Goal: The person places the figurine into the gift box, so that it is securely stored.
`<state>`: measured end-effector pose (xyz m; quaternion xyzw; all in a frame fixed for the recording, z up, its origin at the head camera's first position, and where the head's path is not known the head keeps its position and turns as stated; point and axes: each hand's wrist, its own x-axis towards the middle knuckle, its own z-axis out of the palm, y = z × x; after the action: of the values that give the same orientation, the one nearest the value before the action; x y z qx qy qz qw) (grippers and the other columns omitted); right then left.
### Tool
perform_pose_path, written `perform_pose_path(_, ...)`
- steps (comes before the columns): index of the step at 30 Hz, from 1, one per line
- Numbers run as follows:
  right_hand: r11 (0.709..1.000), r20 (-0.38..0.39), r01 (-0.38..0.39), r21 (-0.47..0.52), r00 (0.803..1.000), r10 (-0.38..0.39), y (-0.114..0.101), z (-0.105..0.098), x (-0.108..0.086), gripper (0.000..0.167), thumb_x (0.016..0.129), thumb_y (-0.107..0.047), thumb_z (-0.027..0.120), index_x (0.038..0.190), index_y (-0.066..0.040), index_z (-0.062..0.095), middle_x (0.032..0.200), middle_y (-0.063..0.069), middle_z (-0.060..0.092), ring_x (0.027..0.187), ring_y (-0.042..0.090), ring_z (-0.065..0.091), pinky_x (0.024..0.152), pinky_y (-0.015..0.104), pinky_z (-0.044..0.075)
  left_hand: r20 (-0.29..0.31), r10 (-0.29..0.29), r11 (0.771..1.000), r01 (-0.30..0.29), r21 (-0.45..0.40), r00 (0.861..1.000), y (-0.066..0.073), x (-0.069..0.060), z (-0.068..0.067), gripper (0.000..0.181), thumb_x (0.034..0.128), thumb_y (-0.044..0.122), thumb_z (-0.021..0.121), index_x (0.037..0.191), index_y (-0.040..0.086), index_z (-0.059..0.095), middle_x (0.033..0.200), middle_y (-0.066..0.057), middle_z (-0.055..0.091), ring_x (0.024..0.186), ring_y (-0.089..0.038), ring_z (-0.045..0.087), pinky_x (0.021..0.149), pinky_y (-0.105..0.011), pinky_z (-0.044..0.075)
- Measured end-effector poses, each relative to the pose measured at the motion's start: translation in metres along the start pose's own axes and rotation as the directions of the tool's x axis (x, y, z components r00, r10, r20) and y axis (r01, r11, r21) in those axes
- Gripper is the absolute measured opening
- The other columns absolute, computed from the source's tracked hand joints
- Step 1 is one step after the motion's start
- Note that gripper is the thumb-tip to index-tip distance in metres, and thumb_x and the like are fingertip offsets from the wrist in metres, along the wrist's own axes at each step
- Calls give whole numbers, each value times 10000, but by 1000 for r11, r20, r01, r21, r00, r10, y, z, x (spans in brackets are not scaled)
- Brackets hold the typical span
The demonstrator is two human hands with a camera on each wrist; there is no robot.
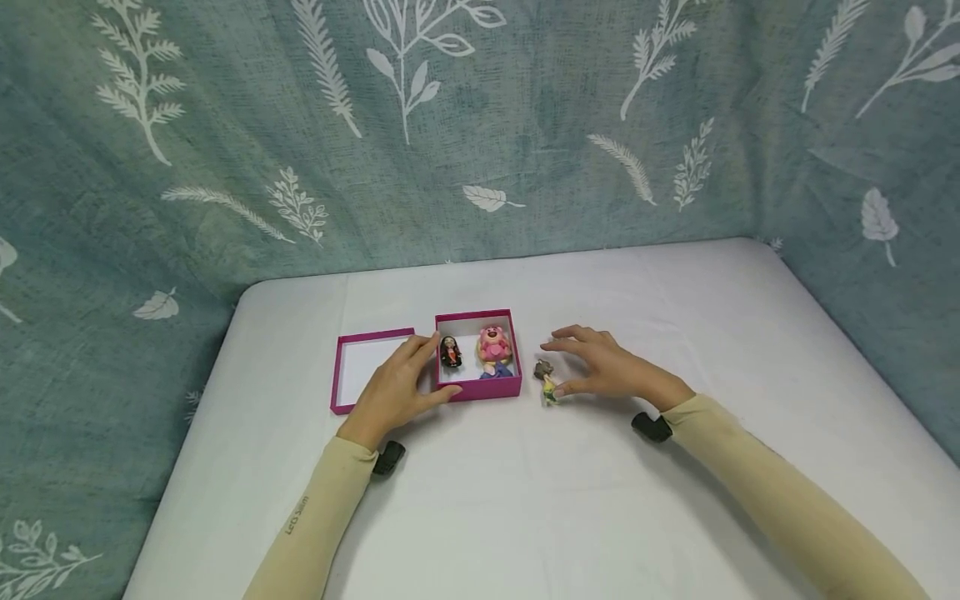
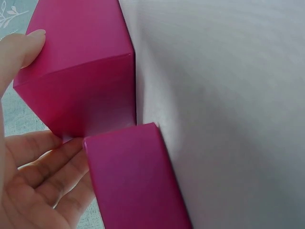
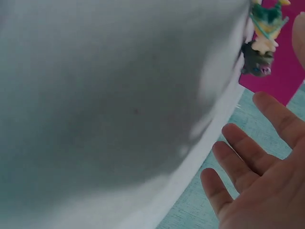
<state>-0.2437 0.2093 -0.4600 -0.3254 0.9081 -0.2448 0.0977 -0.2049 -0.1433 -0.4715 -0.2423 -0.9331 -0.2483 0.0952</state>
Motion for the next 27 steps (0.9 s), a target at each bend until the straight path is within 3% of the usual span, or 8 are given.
perform_pose_path(11,996,5,33,-82,999,-33,1,6,0,491,826,-330,785,1248,-111,665,1407,220,494,1323,385,432,1040,598,324,22,-29,1000,29,-4,999,-1,1,1,869,810,533,745,1477,70,435,1316,-115,540,1217,-278,563,1040,-444,480)
perform_pose_path(20,998,14,28,-50,1000,-27,-8,8,6,535,830,-366,776,1273,-97,641,1426,206,478,1343,363,422,1070,586,305,18,-30,1000,30,4,999,-1,1,0,869,808,524,751,1476,67,436,1309,-118,542,1194,-277,572,1028,-446,488)
perform_pose_path(27,989,-7,12,-145,1000,-13,-12,15,10,591,793,-480,781,1240,-114,659,1402,165,509,1319,319,459,1065,560,335,16,-23,1000,23,7,1000,-1,1,1,878,808,524,751,1484,71,423,1286,-104,544,1111,-237,585,1000,-425,507)
